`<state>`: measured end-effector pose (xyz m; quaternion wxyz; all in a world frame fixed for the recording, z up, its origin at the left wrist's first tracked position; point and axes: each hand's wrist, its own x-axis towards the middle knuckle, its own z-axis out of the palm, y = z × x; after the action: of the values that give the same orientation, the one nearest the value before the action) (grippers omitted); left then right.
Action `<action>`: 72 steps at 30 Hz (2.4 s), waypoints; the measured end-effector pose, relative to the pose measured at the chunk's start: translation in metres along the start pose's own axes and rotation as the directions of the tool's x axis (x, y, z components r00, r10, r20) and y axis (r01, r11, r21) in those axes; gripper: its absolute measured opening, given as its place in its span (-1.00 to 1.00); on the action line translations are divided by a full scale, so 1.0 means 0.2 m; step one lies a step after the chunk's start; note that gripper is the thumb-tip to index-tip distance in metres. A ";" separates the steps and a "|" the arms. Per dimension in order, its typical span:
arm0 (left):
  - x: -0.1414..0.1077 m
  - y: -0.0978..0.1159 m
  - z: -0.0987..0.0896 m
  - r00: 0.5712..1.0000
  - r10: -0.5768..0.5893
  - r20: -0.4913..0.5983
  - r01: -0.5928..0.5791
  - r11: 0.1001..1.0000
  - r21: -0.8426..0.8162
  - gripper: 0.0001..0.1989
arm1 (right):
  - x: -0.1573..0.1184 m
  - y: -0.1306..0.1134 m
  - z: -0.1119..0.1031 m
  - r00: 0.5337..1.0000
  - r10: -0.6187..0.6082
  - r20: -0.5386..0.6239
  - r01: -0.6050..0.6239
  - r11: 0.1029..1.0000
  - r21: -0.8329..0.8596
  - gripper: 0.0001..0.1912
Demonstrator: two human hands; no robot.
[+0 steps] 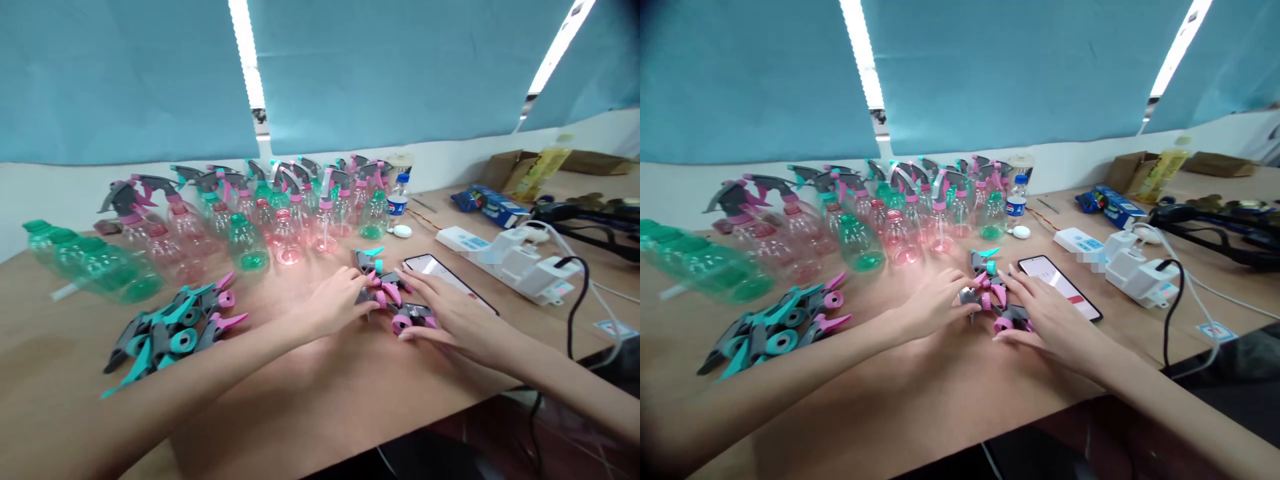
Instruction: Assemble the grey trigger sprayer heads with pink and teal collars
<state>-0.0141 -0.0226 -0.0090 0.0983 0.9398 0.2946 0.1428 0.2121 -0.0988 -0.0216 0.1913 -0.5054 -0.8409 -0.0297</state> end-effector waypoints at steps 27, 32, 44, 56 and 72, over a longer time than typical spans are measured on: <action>-0.48 0.02 -0.03 0.863 -0.480 -0.159 0.399 0.839 -0.369 -0.90 | 0.28 -0.18 0.04 0.990 -0.059 0.125 0.020 0.956 0.294 -0.60; -0.49 0.01 -0.03 0.839 -0.509 -0.195 0.409 0.825 -0.391 -0.88 | 0.46 -0.01 0.15 0.991 0.114 -0.075 -0.109 0.992 0.069 -0.61; -0.49 0.01 -0.02 0.827 -0.535 -0.174 0.395 0.772 -0.498 -0.85 | 0.50 0.15 0.24 0.994 0.105 0.010 -0.106 0.990 0.094 -0.79; -0.49 0.01 -0.01 0.831 -0.530 -0.168 0.388 0.769 -0.508 -0.84 | 0.26 -0.09 0.09 0.983 0.175 -0.057 -0.163 0.973 0.162 -0.64; -0.49 0.01 0.00 0.841 -0.517 -0.158 0.378 0.771 -0.512 -0.83 | 0.10 -0.12 0.25 0.996 0.072 0.046 -0.073 0.997 0.008 -0.13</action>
<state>-0.0913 -0.0814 -0.0286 0.3060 0.7583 0.4806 0.3167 0.1683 -0.0809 -0.0576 0.1754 -0.5352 -0.8263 -0.0073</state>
